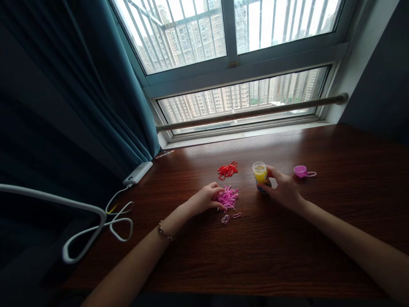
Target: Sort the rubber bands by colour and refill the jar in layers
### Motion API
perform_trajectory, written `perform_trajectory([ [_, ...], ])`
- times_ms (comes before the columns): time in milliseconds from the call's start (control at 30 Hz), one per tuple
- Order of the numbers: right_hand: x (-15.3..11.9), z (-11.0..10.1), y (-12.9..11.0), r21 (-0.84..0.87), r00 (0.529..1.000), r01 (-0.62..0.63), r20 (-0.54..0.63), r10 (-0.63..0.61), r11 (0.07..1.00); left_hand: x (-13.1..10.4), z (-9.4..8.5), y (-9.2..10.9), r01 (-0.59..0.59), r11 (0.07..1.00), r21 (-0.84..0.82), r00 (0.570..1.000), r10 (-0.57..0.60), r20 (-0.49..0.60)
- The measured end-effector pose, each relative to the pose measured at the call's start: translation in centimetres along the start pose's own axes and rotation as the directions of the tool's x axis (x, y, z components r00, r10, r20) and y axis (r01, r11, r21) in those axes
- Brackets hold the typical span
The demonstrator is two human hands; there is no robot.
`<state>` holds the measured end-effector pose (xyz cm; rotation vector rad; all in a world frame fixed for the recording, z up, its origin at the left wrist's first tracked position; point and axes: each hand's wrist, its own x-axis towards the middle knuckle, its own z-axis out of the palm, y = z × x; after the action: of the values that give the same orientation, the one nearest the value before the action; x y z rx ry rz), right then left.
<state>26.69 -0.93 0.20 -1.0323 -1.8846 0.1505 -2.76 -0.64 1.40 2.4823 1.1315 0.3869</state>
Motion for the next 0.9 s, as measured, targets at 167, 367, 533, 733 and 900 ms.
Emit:
perform_trajectory([
  [167,-0.1,-0.3,-1.6,0.027,0.994,0.083,0.063,-0.085,0.996,1.8,-0.6,0.8,-0.09,0.996,-0.008,0.995,0.09,0.044],
  [367,0.0,-1.1,-2.9,0.025,0.97,0.101,0.218,-0.104,0.995,3.8,-1.6,1.9,-0.129,0.989,-0.074,0.984,0.137,0.115],
  [533,0.1,-1.1,-2.8,0.041,0.955,0.036,0.294,-0.047,0.998,5.1,-2.7,2.3,-0.068,0.972,-0.225,0.996,0.081,0.048],
  [733,0.4,-0.9,-2.8,0.115,0.938,-0.043,0.347,0.0,0.992,4.4,-3.0,2.7,-0.032,0.895,-0.445,0.988,-0.04,-0.151],
  [900,0.0,-0.6,-3.3,0.176,0.918,-0.079,0.396,0.002,0.981,3.9,-2.2,3.2,-0.089,0.896,-0.435,0.989,0.028,-0.144],
])
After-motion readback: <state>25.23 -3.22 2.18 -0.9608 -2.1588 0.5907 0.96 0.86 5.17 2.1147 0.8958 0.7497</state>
